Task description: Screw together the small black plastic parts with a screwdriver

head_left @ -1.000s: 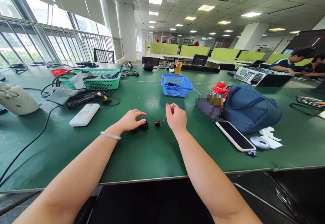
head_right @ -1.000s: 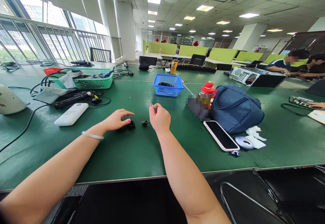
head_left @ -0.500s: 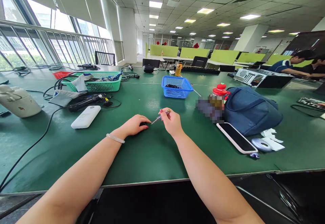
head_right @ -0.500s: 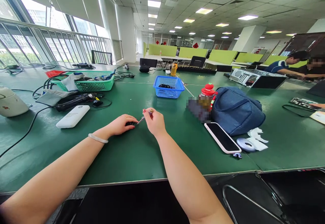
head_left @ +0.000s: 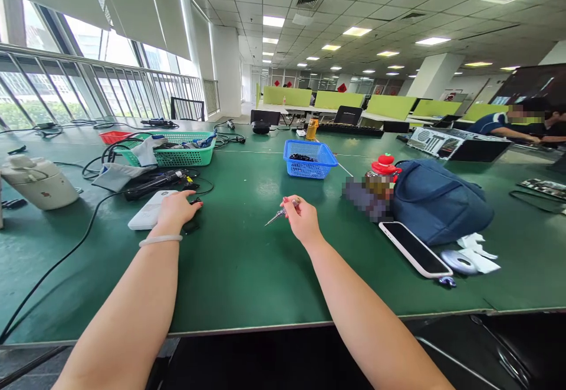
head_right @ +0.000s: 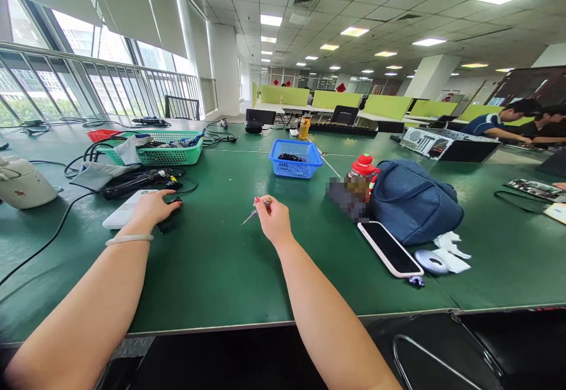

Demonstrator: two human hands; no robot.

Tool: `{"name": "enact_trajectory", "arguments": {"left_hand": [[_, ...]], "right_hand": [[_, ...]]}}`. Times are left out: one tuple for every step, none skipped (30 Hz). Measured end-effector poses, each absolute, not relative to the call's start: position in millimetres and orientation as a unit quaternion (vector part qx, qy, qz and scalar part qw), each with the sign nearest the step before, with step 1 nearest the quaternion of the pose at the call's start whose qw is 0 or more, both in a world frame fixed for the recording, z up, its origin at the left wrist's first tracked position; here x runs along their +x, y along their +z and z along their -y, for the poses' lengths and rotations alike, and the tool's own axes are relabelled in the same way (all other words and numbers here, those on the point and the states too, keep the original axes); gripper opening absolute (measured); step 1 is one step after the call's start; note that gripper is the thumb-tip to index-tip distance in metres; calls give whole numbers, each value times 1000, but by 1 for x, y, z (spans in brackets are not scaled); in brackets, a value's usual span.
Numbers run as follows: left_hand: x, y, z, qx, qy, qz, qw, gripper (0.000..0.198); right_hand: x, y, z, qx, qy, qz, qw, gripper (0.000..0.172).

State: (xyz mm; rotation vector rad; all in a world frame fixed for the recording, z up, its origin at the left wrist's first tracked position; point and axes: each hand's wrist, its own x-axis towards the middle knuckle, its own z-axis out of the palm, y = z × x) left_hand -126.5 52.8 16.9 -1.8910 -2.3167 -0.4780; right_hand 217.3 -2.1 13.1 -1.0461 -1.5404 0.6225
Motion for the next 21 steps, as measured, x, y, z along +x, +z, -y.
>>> {"name": "enact_trajectory", "arguments": {"left_hand": [[-127, 17, -54, -618, -155, 769, 54, 55], [-127, 16, -54, -614, -150, 773, 49, 56], [-126, 14, -55, -614, -144, 775, 44, 56], [-124, 13, -56, -616, -139, 774, 42, 56], [-122, 11, -56, -621, -137, 770, 40, 54], [-120, 9, -56, -626, -139, 766, 40, 51], [-118, 8, -56, -631, -142, 762, 39, 47], [-117, 8, -56, -634, -148, 758, 38, 44], [-116, 7, -55, -635, -153, 756, 33, 42], [-115, 7, -55, -636, -157, 755, 26, 41], [-115, 7, -55, -637, -162, 754, 20, 40], [-115, 7, -55, -639, -164, 752, 16, 40], [-115, 7, -55, -643, -164, 748, 14, 41], [-115, 7, -55, -646, -160, 746, 16, 42], [-114, 6, -56, -650, -153, 744, 20, 44], [-114, 5, -56, -653, -144, 743, 26, 46], [-113, 4, -57, -656, -134, 742, 32, 47], [-112, 3, -58, -658, -126, 742, 36, 49], [-111, 2, -58, -659, -121, 741, 39, 50], [-111, 1, -59, -661, -118, 740, 39, 51], [-110, 0, -60, -662, -118, 739, 37, 51]], "right_hand": [[217, 13, 2, -444, 262, 653, 555, 46], [217, 14, 2, -444, 261, 653, 555, 47], [217, 14, 3, -445, 261, 653, 555, 47], [217, 14, 3, -445, 262, 653, 554, 48], [216, 15, 3, -446, 264, 652, 553, 48], [216, 15, 3, -446, 265, 652, 553, 48], [216, 16, 4, -446, 266, 652, 552, 48], [216, 16, 4, -445, 266, 652, 552, 48], [216, 16, 4, -445, 267, 653, 552, 47], [216, 16, 4, -444, 268, 653, 552, 47], [216, 16, 4, -443, 269, 654, 552, 47], [216, 16, 4, -441, 271, 654, 552, 47], [216, 16, 4, -441, 272, 654, 552, 46], [217, 15, 4, -441, 272, 654, 552, 46], [217, 15, 4, -442, 271, 653, 552, 46], [217, 15, 4, -443, 270, 653, 552, 46], [217, 15, 4, -444, 269, 653, 552, 46], [217, 15, 4, -445, 268, 653, 551, 47], [217, 15, 4, -446, 268, 652, 551, 47], [217, 15, 4, -446, 268, 652, 551, 47], [217, 15, 4, -446, 268, 652, 551, 47]]}}
